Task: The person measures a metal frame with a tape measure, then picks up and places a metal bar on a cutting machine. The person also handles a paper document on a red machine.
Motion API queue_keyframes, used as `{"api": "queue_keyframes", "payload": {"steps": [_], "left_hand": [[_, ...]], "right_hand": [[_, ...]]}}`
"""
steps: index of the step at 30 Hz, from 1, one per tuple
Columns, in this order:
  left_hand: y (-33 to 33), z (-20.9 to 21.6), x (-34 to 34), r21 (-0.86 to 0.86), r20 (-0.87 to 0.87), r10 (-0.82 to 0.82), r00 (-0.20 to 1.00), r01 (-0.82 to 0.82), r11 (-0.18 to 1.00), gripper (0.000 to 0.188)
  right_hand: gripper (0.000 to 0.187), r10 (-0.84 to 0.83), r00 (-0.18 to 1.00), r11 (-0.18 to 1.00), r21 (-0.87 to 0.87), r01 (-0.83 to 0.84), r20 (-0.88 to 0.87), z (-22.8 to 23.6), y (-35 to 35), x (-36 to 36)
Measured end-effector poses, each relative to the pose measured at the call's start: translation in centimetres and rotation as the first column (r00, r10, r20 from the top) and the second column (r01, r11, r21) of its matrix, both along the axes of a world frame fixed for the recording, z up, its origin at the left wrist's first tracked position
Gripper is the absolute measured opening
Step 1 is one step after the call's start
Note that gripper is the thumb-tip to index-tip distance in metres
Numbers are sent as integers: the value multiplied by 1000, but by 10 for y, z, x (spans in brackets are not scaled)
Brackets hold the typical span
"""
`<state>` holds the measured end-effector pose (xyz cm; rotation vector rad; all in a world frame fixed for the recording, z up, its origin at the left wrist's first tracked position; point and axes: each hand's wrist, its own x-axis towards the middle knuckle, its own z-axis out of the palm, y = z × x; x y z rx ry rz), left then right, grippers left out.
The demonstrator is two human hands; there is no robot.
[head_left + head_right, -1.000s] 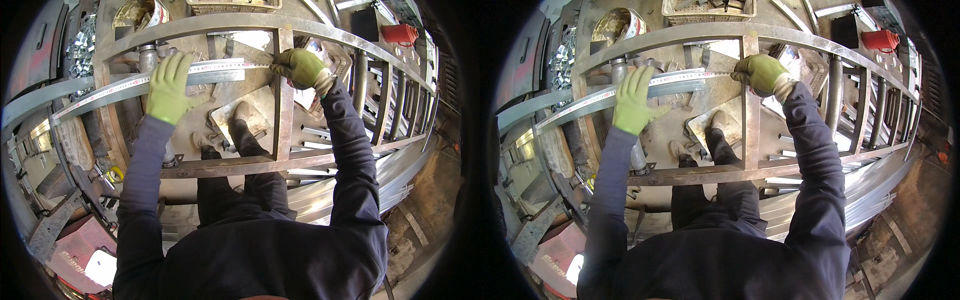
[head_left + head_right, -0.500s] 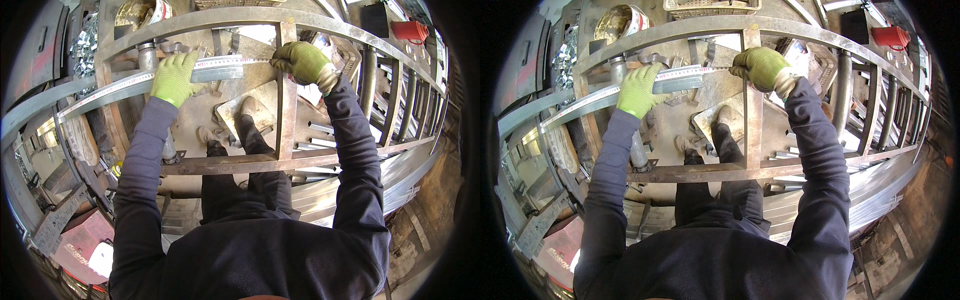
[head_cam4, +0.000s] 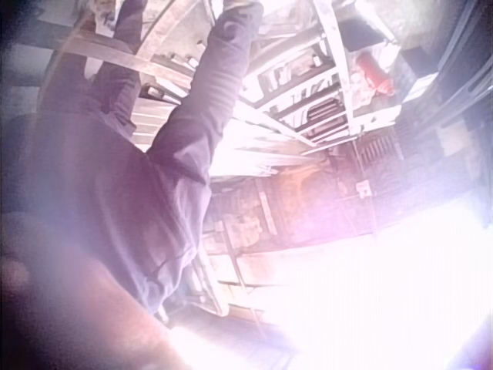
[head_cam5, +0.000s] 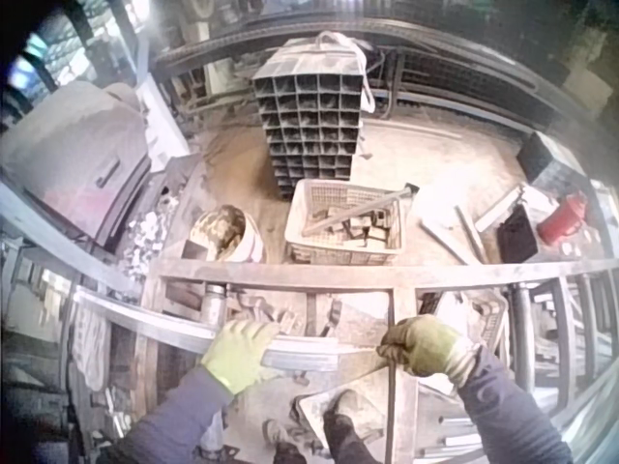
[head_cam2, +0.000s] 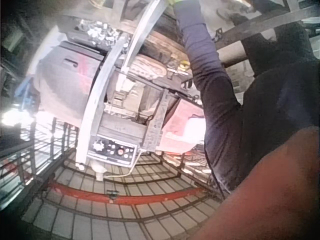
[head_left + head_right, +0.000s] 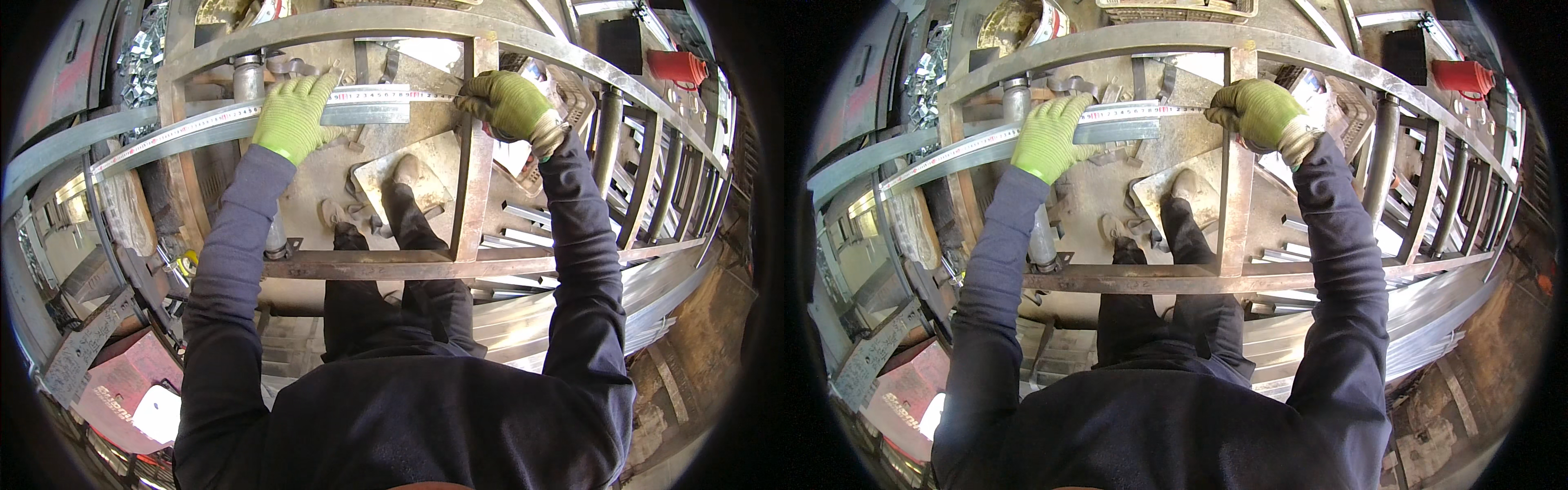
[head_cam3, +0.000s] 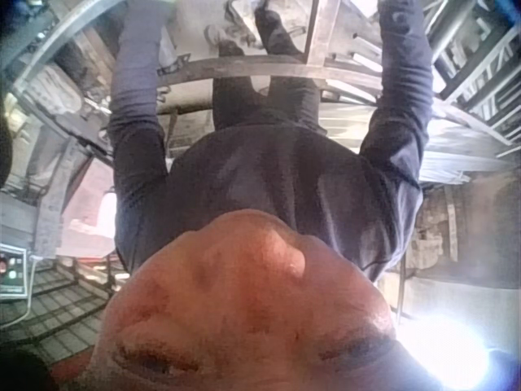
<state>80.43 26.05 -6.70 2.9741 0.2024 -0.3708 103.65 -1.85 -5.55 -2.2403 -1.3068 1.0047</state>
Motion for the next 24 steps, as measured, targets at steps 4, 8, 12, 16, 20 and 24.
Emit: {"api": "queue_keyframes", "payload": {"steps": [4,8,12,16,20,24], "left_hand": [[0,-1,0,23,2,-7,1000,6,1000,90],[-2,1,1,53,-16,-13,1000,14,999,89],[-2,4,2,21,2,-4,1000,4,1000,90],[-1,3,2,24,5,-1,1000,1,1000,90],[0,3,2,42,-43,11,999,-9,999,90],[-1,4,1,38,-26,16,1000,-15,999,90]], "right_hand": [[22,-7,1000,1000,16,7,2,2,-1,0],[21,-16,1000,999,-31,15,-13,4,1,0],[20,-1,1000,1000,2,1,8,4,1,0],[20,3,1000,1000,0,-3,-6,4,0,1],[20,-37,998,999,-13,36,-56,5,0,0],[20,-6,1000,1000,-1,6,0,5,1,-1]]}}
